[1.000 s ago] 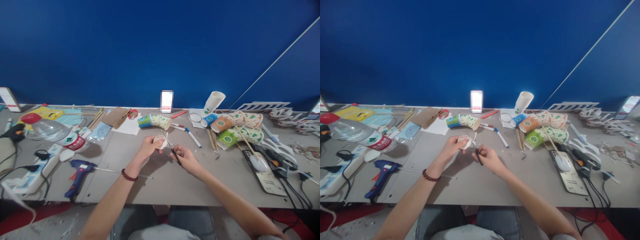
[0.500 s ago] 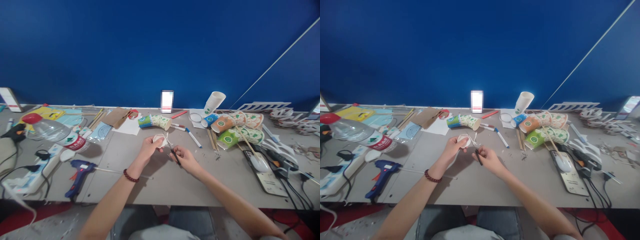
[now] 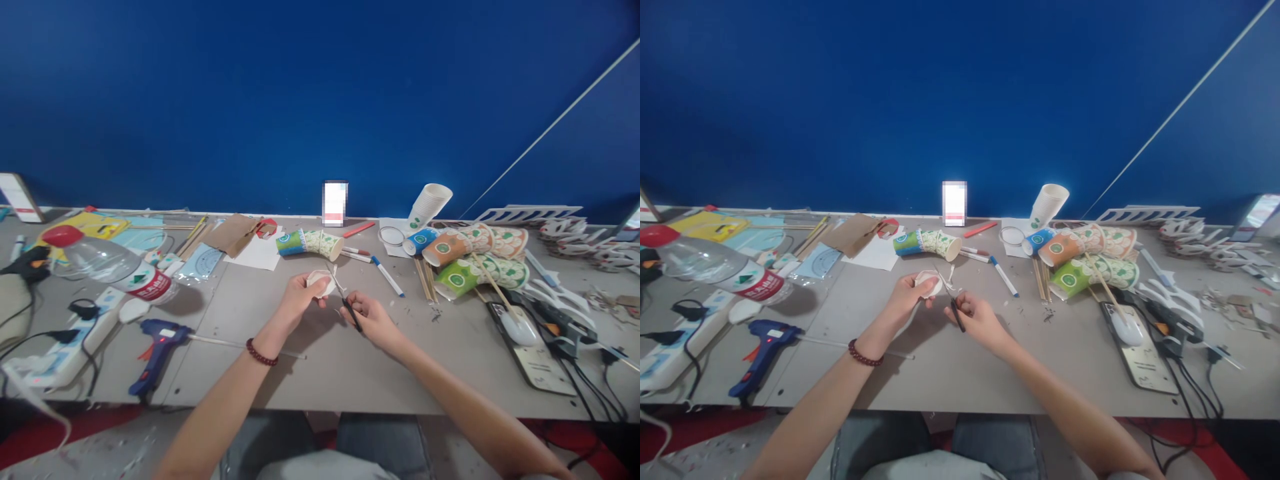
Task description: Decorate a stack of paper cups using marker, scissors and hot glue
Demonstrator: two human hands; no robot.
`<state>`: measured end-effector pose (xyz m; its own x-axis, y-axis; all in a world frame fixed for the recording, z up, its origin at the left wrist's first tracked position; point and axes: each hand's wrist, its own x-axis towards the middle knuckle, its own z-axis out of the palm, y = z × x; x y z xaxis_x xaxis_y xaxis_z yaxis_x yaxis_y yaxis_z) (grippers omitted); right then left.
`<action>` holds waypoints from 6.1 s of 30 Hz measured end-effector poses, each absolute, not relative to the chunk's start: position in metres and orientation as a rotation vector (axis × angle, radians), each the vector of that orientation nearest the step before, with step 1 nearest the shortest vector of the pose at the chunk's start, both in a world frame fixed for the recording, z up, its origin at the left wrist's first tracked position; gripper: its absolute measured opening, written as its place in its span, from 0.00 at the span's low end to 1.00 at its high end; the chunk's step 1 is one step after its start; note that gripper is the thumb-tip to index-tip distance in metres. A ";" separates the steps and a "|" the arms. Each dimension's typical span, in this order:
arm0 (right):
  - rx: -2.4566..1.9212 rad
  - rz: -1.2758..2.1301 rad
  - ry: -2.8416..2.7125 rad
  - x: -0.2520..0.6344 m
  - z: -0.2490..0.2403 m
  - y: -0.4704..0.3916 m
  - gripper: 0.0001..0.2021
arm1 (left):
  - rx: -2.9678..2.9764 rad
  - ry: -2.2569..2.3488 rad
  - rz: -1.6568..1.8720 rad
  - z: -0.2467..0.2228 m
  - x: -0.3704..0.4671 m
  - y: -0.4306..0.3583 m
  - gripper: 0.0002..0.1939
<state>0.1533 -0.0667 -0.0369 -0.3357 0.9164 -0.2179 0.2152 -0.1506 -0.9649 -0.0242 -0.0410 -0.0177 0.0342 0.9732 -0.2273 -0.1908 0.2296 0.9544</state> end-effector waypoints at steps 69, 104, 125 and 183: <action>-1.401 1.445 -1.622 0.155 -0.041 -0.065 0.18 | 1.073 1.122 1.099 -0.017 -0.034 -0.039 0.15; -1.362 1.528 -1.565 0.157 -0.044 -0.066 0.17 | 1.140 1.164 1.063 -0.014 -0.028 -0.043 0.14; -1.373 1.536 -1.519 0.157 -0.045 -0.063 0.18 | 1.010 1.167 1.158 -0.020 -0.025 -0.042 0.15; -1.308 1.578 -1.531 0.157 -0.041 -0.064 0.19 | 1.189 1.179 1.048 -0.017 -0.035 -0.041 0.17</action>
